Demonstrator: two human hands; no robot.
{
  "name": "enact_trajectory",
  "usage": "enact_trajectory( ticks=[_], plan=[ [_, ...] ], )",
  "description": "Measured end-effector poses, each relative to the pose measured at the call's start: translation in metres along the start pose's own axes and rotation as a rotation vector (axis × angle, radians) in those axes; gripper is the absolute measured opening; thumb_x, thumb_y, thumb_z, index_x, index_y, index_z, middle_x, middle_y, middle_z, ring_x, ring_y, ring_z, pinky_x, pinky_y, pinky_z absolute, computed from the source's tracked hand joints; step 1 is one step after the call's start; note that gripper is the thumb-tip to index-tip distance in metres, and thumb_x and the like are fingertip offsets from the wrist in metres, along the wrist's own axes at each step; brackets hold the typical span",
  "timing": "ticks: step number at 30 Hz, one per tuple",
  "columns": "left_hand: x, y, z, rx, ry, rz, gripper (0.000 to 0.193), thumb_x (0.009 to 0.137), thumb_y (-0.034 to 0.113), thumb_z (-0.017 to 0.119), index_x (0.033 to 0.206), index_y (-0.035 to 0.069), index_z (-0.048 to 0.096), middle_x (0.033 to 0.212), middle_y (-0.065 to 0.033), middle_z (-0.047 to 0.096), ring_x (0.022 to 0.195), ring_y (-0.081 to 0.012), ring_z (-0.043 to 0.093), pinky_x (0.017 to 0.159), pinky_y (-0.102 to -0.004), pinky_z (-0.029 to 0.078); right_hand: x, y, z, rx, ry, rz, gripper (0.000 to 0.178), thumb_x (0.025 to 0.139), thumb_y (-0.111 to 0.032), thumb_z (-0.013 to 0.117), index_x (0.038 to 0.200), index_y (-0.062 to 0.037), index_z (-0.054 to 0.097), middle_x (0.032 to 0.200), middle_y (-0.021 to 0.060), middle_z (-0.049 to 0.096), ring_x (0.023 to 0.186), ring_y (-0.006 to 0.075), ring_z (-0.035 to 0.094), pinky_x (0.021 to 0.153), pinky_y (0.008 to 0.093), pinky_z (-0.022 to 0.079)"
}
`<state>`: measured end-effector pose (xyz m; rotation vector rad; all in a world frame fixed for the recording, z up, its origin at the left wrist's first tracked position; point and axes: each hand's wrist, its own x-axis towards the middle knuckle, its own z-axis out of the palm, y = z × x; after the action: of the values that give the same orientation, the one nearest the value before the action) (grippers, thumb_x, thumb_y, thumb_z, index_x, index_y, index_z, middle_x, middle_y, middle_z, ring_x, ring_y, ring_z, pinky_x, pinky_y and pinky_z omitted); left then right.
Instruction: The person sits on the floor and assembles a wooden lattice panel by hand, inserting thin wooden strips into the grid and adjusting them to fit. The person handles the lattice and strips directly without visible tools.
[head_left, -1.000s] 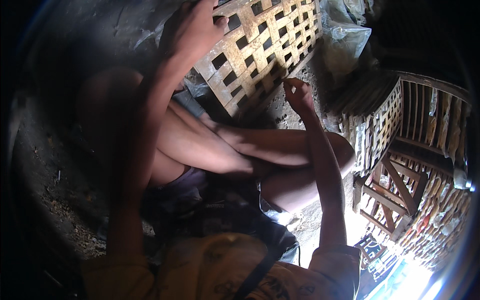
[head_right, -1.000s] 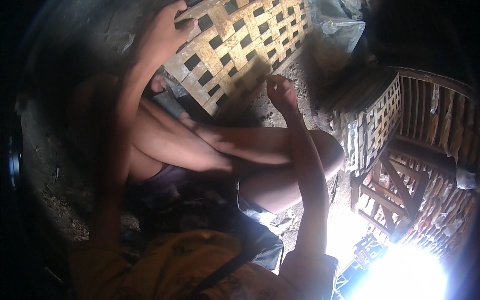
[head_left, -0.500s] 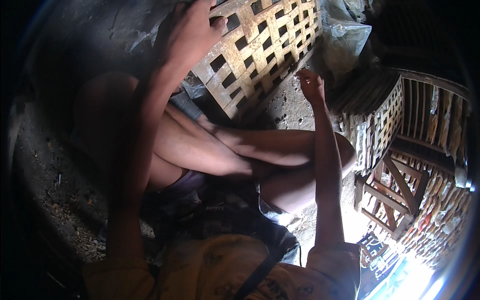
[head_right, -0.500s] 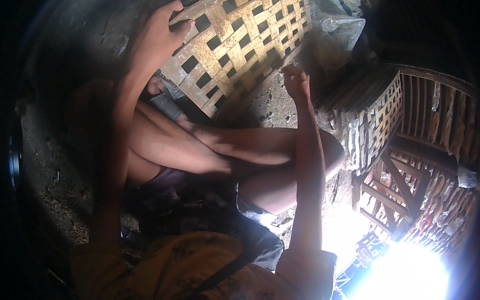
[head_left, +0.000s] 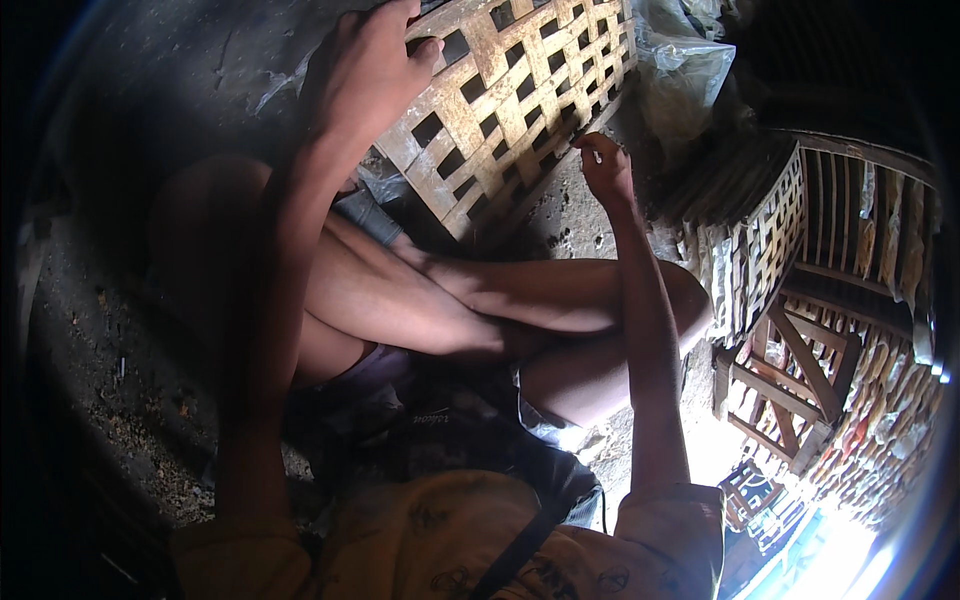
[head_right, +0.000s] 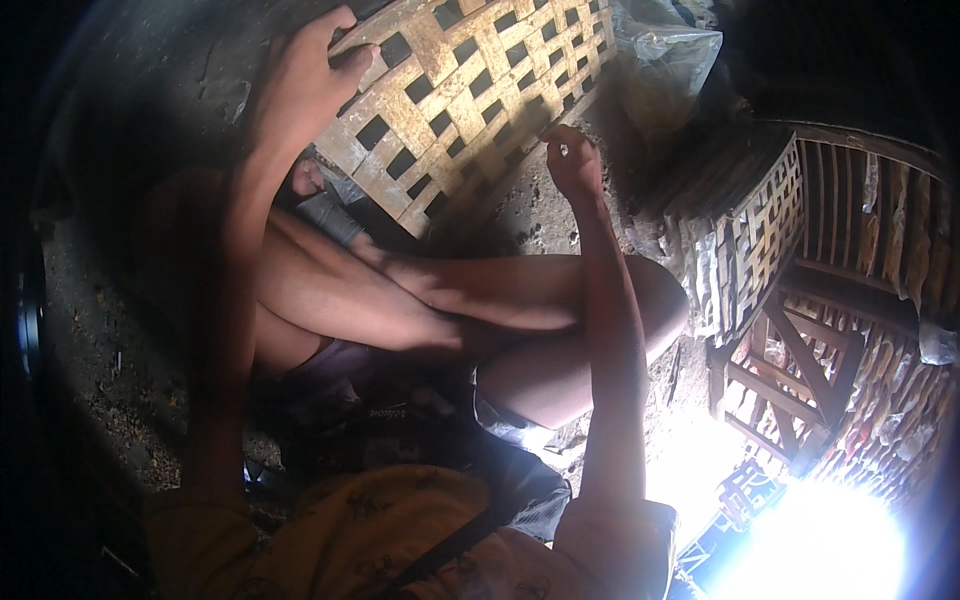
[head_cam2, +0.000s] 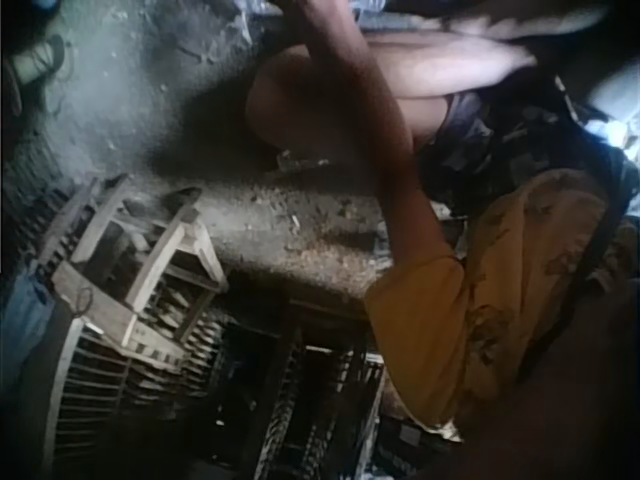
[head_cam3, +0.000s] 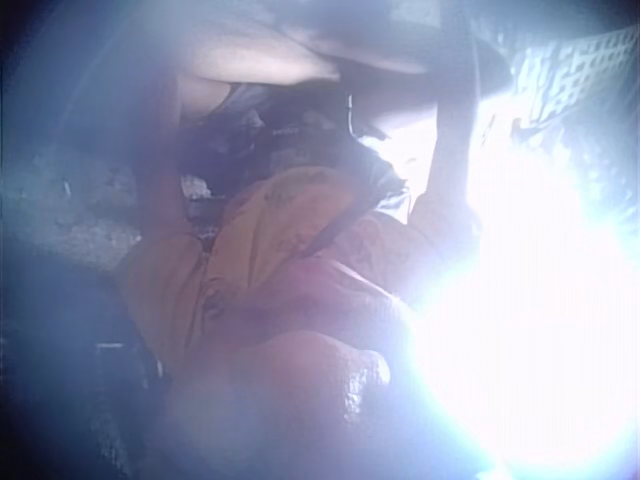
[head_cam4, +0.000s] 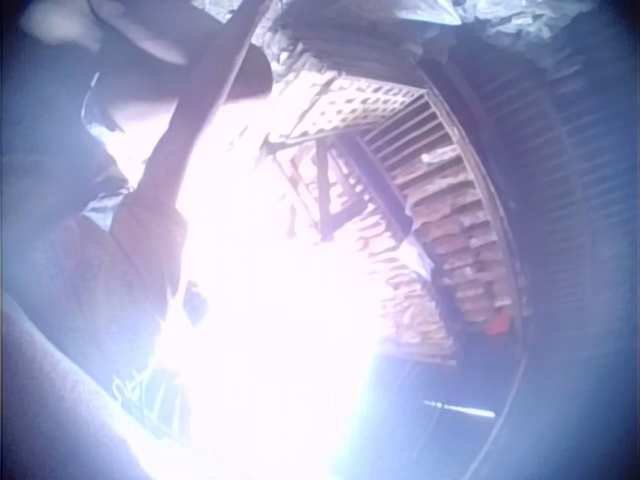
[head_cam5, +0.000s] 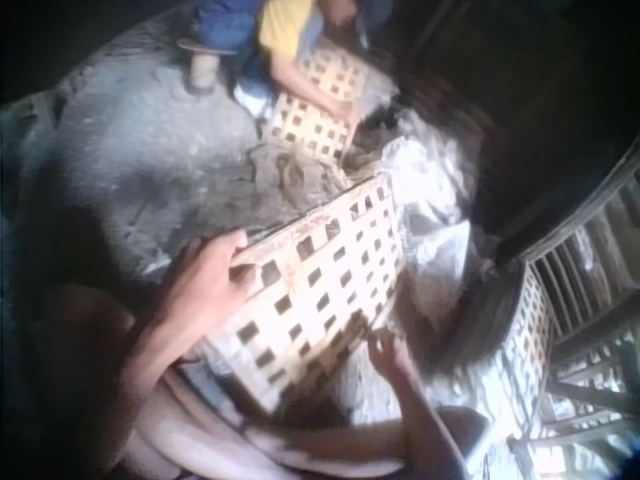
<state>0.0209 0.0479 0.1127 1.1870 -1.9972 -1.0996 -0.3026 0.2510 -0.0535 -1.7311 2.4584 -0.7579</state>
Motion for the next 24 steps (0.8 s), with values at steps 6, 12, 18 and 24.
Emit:
enact_trajectory(
  ticks=[6,12,18,24],
  plan=[
    [0.001,0.002,-0.001,-0.063,-0.068,-0.106,0.032,0.095,0.004,0.063,0.127,0.003,0.066,0.111,-0.0174,0.075,0.092,-0.0261,0.074,0.084,-0.0389,0.059,0.0,-0.014,-0.001,-0.058,-0.049,0.118,0.015,0.092,-0.008,0.059,0.094,-0.0104,0.074,0.098,0.0148,0.076,0.093,0.0349,0.074,0.083,0.0424,0.058],
    [0.001,0.011,-0.006,-0.078,-0.137,-0.178,0.034,0.097,0.004,0.063,0.13,0.004,0.064,0.113,-0.0153,0.075,0.09,-0.023,0.074,0.082,-0.0377,0.059,0.001,0.001,-0.007,-0.05,-0.169,0.296,0.02,0.094,-0.014,0.063,0.108,-0.0095,0.077,0.094,0.015,0.077,0.093,0.0294,0.076,0.084,0.0379,0.058],
    [0.003,-0.002,-0.002,0.05,-0.06,-0.043,0.031,0.096,0.006,0.063,0.127,0.003,0.066,0.11,-0.0164,0.076,0.09,-0.0247,0.075,0.082,-0.0381,0.059,0.0,-0.023,-0.003,-0.051,-0.103,0.232,0.018,0.092,-0.011,0.059,0.097,-0.0118,0.077,0.09,0.0172,0.075,0.086,0.0371,0.074,0.077,0.044,0.058],
    [0.007,-0.003,0.0,-0.06,-0.04,-0.04,0.03,0.093,0.005,0.066,0.123,0.001,0.067,0.108,-0.0213,0.074,0.096,-0.0322,0.074,0.085,-0.041,0.057,-0.019,-0.02,0.008,-0.129,0.048,0.085,0.016,0.091,-0.012,0.062,0.094,-0.0082,0.078,0.079,0.0222,0.072,0.07,0.0398,0.072,0.063,0.0465,0.058]
  ],
)
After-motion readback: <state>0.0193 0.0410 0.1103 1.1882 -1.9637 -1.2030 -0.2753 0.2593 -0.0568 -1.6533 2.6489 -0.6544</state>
